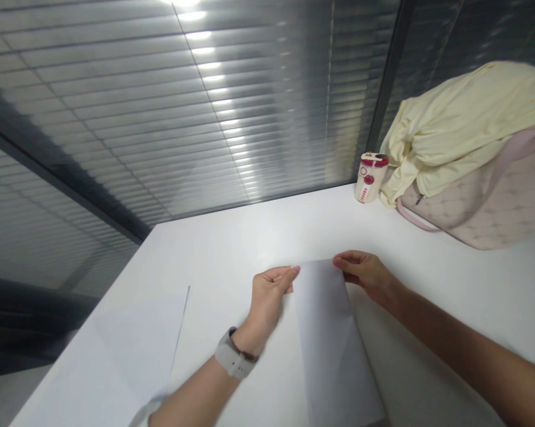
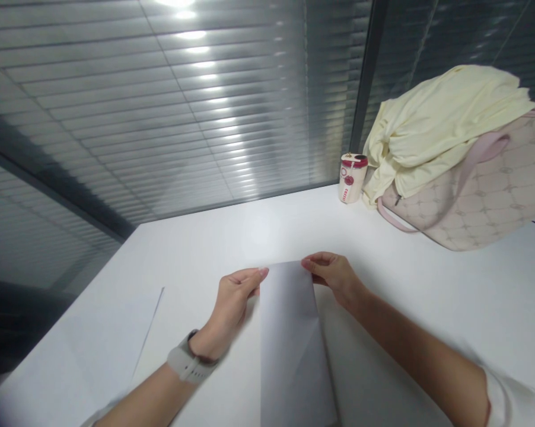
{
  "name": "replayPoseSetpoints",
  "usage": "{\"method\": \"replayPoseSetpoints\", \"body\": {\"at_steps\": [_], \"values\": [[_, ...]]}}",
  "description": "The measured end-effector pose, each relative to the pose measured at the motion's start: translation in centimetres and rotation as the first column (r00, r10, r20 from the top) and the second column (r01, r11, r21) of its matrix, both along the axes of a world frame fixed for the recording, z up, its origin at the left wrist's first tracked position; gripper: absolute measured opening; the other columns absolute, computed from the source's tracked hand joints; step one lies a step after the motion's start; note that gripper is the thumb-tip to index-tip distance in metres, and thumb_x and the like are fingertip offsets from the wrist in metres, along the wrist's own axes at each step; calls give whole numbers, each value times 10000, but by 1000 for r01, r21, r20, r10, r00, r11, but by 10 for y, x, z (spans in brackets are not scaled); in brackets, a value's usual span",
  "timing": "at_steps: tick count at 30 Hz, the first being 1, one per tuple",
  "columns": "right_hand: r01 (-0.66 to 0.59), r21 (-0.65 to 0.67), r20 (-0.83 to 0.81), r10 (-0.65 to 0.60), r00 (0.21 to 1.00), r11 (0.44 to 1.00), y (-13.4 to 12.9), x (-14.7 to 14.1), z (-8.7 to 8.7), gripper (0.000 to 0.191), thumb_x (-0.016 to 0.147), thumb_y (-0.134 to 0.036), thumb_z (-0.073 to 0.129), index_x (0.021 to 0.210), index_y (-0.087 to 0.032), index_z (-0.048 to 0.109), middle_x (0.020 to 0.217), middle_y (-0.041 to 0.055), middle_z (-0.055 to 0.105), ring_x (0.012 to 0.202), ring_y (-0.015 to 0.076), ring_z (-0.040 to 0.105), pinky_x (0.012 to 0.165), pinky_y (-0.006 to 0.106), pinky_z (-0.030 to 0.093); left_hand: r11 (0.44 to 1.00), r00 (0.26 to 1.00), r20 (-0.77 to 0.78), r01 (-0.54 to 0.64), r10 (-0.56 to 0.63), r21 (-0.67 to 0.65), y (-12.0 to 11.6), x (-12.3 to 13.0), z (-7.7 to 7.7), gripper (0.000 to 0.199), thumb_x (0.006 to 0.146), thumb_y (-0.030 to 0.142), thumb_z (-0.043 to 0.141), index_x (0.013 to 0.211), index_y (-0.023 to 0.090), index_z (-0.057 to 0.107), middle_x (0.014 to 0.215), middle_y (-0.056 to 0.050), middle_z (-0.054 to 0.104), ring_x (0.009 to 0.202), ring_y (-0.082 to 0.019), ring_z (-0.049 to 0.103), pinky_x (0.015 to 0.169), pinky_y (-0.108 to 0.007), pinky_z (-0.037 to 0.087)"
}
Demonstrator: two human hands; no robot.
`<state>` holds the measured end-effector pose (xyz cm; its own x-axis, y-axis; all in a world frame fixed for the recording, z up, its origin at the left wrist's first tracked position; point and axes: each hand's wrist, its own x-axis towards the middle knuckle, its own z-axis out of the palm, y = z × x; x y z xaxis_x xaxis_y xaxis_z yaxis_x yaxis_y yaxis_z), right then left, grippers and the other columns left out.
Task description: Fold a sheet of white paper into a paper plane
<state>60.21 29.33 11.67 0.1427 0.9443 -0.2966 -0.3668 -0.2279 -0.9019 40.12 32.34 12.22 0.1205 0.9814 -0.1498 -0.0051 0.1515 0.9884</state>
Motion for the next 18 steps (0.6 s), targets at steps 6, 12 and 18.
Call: {"method": "replayPoseSetpoints", "body": {"at_steps": [6, 12, 18], "values": [[-3, 22, 84, 2, 996, 1000, 2, 0, 1, 363, 429, -397, 889, 584, -148, 674, 623, 31, 701, 574, 164, 642, 634, 322, 561, 999, 999, -31, -18, 19, 26, 4, -4, 6, 291, 569, 406, 822, 590, 132, 727, 507, -5, 557, 517, -117, 442, 496, -231, 341], [-2, 61, 113, -5, 994, 998, 4, 1, 0, 362, 477, -424, 868, 627, -153, 681, 640, 14, 702, 589, 144, 634, 664, 306, 554, 999, 999, -31, -29, 31, 41, 5, -3, 7, 289, 565, 401, 828, 580, 131, 725, 522, -11, 590, 530, -117, 471, 510, -230, 363], [-113, 28, 105, 109, 988, 993, 0, -1, -1, 364, 492, -410, 863, 641, -121, 700, 644, 34, 703, 577, 150, 638, 618, 303, 550, 997, 998, -27, -52, 54, 48, 5, -4, 10, 280, 565, 393, 827, 609, 132, 736, 556, -21, 623, 550, -122, 488, 526, -230, 376]]}}
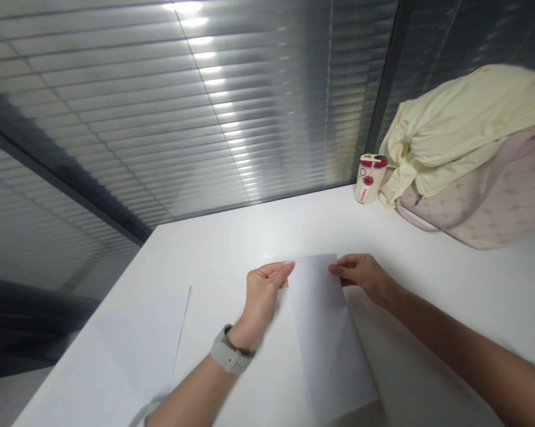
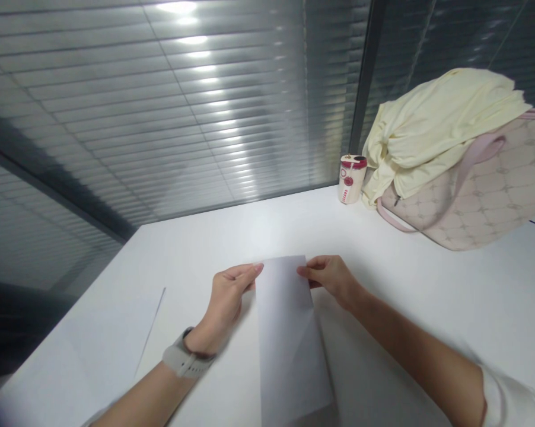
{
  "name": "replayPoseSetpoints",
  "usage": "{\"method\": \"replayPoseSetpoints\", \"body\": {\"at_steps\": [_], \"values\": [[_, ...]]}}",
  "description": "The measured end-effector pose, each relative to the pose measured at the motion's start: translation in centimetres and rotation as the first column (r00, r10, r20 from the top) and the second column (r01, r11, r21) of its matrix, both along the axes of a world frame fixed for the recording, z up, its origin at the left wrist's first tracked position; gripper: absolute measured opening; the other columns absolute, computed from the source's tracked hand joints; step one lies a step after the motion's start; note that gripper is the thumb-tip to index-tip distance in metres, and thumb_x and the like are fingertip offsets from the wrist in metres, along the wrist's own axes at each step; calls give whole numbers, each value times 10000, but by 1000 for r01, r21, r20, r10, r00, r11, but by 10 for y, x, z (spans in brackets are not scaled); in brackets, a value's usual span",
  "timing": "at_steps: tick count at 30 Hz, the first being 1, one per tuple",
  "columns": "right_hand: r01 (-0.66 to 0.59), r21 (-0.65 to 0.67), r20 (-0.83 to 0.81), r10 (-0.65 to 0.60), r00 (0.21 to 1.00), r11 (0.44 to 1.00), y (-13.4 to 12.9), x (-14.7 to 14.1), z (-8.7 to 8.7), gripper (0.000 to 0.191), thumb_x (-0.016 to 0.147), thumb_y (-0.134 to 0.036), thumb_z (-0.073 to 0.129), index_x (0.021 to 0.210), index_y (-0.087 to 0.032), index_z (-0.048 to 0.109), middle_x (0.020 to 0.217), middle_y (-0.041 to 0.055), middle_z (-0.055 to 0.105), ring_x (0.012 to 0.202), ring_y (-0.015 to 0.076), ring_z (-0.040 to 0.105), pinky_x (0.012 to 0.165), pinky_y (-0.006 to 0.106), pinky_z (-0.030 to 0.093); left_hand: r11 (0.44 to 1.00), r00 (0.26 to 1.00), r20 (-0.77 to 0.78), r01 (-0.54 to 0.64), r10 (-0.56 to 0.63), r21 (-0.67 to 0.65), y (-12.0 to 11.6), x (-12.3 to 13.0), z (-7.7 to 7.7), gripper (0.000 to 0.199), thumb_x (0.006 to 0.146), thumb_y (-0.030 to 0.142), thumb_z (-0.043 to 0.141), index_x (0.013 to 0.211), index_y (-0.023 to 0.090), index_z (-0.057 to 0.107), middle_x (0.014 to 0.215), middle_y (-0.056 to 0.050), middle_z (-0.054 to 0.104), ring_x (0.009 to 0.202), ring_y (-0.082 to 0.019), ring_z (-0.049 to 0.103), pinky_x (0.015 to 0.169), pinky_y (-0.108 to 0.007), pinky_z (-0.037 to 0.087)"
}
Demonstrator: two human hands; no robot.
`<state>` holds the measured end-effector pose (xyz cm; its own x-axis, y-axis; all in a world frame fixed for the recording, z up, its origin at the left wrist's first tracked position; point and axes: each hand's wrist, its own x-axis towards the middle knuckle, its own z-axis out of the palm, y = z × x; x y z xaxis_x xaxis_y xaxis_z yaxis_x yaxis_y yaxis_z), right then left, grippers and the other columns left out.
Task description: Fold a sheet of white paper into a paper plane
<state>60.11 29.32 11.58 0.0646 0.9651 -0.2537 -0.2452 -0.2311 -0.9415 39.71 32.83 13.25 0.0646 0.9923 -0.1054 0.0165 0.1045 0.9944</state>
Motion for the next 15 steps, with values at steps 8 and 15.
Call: {"method": "replayPoseSetpoints", "body": {"at_steps": [8, 15], "values": [[-25, -15, 8, 26, 1000, 1000, -3, -4, 0, 370, 489, -427, 855, 647, -132, 699, 630, 19, 697, 562, 139, 630, 610, 295, 549, 1000, 1000, 6, -5, 5, -5, 2, -4, -1, 273, 578, 388, 816, 625, 130, 739, 562, -26, 609, 559, -132, 486, 540, -235, 382], [-61, -17, 9, 61, 998, 998, -6, -6, 1, 401, 407, -453, 866, 560, -137, 672, 551, -2, 658, 513, 136, 607, 579, 304, 539, 1000, 1000, 23, 8, -9, 9, 4, -10, 7, 276, 564, 385, 827, 554, 140, 701, 556, -9, 561, 562, -119, 447, 510, -212, 363]]}}
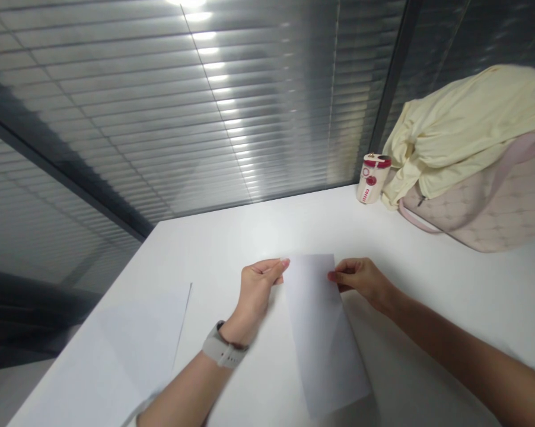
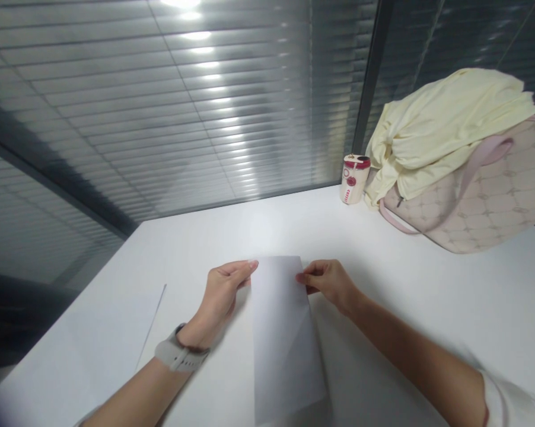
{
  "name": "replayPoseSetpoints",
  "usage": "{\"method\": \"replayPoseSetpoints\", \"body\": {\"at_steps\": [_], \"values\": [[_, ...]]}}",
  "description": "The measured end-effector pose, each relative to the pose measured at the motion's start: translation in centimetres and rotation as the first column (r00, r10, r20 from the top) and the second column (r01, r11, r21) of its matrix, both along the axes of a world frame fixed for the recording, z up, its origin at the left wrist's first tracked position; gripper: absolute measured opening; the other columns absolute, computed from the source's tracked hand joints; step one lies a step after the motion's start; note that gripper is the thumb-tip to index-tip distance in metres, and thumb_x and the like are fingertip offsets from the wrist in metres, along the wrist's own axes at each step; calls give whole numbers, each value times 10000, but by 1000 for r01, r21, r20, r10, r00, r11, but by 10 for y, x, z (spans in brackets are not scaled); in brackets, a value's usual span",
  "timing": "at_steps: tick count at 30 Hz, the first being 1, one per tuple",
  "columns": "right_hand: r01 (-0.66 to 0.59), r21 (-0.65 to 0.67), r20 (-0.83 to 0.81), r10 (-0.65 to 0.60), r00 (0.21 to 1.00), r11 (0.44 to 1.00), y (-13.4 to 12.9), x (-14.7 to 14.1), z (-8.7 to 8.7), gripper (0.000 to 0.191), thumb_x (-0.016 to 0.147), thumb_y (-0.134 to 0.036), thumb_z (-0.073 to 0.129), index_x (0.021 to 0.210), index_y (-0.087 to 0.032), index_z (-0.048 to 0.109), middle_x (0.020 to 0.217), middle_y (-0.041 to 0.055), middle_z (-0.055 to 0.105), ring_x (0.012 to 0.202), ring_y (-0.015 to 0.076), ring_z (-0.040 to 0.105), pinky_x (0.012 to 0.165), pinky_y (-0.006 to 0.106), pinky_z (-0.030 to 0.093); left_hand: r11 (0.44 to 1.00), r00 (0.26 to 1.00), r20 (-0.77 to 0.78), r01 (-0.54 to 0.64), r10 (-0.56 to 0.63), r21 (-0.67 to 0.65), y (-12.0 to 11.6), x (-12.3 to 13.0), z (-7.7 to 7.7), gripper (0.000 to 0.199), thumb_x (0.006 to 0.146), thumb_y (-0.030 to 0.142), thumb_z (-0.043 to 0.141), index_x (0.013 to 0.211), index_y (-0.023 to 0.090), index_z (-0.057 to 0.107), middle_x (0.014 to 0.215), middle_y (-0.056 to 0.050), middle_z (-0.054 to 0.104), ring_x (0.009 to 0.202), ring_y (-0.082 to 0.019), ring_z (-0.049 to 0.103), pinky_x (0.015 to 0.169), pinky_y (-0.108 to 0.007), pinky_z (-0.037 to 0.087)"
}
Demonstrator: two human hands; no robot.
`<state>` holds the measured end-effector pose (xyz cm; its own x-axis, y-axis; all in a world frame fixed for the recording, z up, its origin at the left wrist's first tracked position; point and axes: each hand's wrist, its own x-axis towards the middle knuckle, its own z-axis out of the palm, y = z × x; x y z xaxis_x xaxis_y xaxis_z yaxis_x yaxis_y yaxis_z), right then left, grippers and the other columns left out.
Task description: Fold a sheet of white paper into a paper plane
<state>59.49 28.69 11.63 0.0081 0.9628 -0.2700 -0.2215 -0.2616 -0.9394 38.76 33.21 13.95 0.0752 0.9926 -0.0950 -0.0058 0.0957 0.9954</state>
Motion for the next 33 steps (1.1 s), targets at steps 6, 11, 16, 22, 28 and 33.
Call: {"method": "replayPoseSetpoints", "body": {"at_steps": [6, 11, 16, 22, 28, 33], "values": [[36, 25, 23, -37, 999, 999, 0, -1, 2, 372, 438, -438, 862, 578, -147, 677, 571, -8, 671, 526, 131, 605, 581, 291, 539, 998, 999, 37, 37, -35, -53, -1, 1, 3, 304, 575, 405, 830, 569, 136, 689, 531, 10, 528, 523, -90, 425, 488, -186, 372], [116, 90, 93, -124, 988, 989, 1, 3, 3, 350, 486, -455, 846, 597, -160, 694, 590, 7, 689, 536, 153, 619, 584, 311, 549, 951, 972, 71, 234, -224, -204, -14, 3, 8, 329, 598, 437, 815, 711, 137, 739, 618, -42, 642, 562, -144, 576, 528, -233, 464], [208, 121, 51, -215, 975, 971, 2, 11, 3, 319, 509, -424, 856, 622, -166, 705, 629, 19, 713, 579, 173, 649, 640, 333, 572, 881, 928, 17, 359, -372, -308, -24, 6, 6, 268, 568, 402, 835, 643, 162, 741, 648, -63, 703, 544, -161, 616, 479, -222, 431], [246, 89, -45, -242, 969, 965, 1, 11, 0, 291, 527, -388, 859, 645, -162, 719, 654, 22, 721, 589, 165, 650, 652, 331, 576, 903, 946, 29, 317, -322, -289, -26, 9, 4, 284, 571, 426, 825, 547, 166, 710, 569, -47, 671, 480, -133, 562, 455, -215, 388], [292, 80, -98, -284, 954, 953, 5, 15, -2, 296, 505, -374, 872, 623, -169, 693, 655, 8, 718, 585, 148, 643, 661, 319, 570, 920, 956, -6, 280, -293, -273, -28, 10, 4, 281, 574, 434, 818, 564, 169, 726, 564, -49, 668, 492, -146, 562, 469, -230, 394], [303, 89, -111, -293, 950, 949, 6, 18, -3, 289, 514, -368, 869, 640, -166, 706, 672, 23, 725, 599, 157, 651, 664, 320, 576, 935, 960, -59, 253, -275, -249, -28, 10, 3, 310, 573, 451, 812, 517, 166, 704, 525, -45, 635, 479, -144, 529, 451, -232, 378]]}}
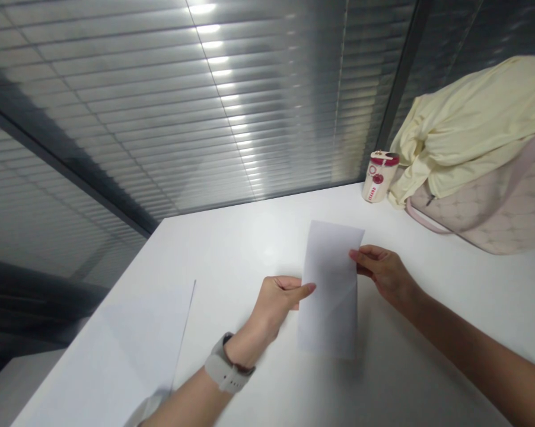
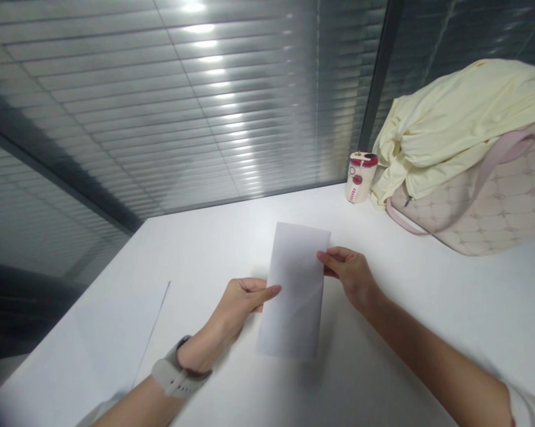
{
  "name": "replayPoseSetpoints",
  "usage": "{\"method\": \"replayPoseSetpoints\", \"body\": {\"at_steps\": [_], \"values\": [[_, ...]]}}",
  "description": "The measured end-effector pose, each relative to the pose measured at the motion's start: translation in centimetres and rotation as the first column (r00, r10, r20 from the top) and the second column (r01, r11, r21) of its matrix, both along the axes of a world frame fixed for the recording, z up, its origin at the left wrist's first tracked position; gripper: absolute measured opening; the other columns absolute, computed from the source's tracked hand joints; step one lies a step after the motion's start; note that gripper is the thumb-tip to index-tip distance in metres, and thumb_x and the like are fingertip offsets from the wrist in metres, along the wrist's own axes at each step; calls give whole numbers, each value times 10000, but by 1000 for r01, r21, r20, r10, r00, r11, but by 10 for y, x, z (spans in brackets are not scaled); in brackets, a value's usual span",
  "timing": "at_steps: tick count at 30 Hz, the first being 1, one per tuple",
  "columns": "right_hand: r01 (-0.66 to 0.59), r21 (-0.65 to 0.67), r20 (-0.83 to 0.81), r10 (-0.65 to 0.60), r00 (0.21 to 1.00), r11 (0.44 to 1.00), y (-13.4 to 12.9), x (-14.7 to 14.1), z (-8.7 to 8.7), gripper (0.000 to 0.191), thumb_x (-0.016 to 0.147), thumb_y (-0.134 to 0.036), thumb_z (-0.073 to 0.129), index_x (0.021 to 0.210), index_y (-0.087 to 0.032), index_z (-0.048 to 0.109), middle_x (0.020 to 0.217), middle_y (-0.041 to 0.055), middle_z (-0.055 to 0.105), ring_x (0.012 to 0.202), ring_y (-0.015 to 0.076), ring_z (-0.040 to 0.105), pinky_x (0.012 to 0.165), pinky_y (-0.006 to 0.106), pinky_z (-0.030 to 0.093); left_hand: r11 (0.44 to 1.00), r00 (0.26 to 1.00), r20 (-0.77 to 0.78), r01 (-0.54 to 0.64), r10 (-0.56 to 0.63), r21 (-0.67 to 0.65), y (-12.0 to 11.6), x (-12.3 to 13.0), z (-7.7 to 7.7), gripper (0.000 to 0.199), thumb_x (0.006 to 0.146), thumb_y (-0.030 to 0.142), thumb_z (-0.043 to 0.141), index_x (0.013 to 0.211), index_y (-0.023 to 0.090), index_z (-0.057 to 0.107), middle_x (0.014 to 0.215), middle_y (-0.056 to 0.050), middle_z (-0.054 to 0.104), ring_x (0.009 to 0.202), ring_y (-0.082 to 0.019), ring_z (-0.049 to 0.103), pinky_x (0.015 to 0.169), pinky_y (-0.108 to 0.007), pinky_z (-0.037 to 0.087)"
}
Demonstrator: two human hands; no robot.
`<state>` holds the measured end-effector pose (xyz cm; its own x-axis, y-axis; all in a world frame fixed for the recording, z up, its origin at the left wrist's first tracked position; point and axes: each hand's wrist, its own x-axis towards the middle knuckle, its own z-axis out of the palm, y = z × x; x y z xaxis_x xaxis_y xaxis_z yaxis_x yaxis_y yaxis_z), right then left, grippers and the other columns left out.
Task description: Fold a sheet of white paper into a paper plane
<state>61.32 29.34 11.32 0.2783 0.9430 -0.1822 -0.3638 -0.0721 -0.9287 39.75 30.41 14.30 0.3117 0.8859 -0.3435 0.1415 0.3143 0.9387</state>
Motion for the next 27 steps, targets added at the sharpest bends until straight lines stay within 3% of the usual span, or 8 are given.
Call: {"method": "replayPoseSetpoints", "body": {"at_steps": [6, 9, 16, 21, 27], "values": [[47, 3, 20, -47, 999, 999, 0, 1, 5, 277, 510, -342, 873, 632, -155, 711, 647, 21, 723, 567, 152, 650, 618, 301, 583, 997, 995, 85, 57, -52, -60, -1, -1, 7, 356, 581, 484, 797, 520, 154, 677, 525, -19, 604, 500, -131, 521, 506, -231, 416], [55, 3, 41, -55, 998, 998, 0, 0, 7, 274, 517, -339, 873, 646, -152, 719, 637, 20, 725, 556, 146, 651, 603, 285, 583, 999, 998, 59, 24, -23, -21, -3, -4, 8, 391, 583, 491, 791, 482, 151, 628, 480, 13, 533, 473, -103, 457, 493, -217, 392], [-212, -89, 20, 214, 977, 973, -9, -10, 10, 299, 551, -374, 853, 670, -132, 727, 672, 38, 730, 603, 170, 676, 660, 305, 587, 997, 998, 3, -59, 59, 53, -13, -18, 1, 424, 636, 477, 758, 443, 154, 561, 464, 41, 415, 464, -79, 344, 443, -208, 283], [-184, -101, 120, 195, 973, 978, -10, -14, 16, 313, 510, -397, 860, 575, -138, 695, 587, 21, 700, 543, 165, 654, 595, 300, 577, 992, 997, -12, -81, 82, 95, -14, -20, -1, 436, 626, 446, 771, 424, 158, 514, 469, 56, 343, 479, -76, 303, 457, -208, 270], [-263, -113, 72, 272, 960, 958, -10, -13, 14, 307, 551, -390, 846, 663, -129, 728, 646, 34, 718, 579, 159, 666, 650, 307, 577, 990, 994, -12, -109, 110, 90, -11, -20, -1, 445, 627, 443, 767, 413, 159, 501, 458, 58, 342, 465, -72, 282, 440, -209, 246]]}}
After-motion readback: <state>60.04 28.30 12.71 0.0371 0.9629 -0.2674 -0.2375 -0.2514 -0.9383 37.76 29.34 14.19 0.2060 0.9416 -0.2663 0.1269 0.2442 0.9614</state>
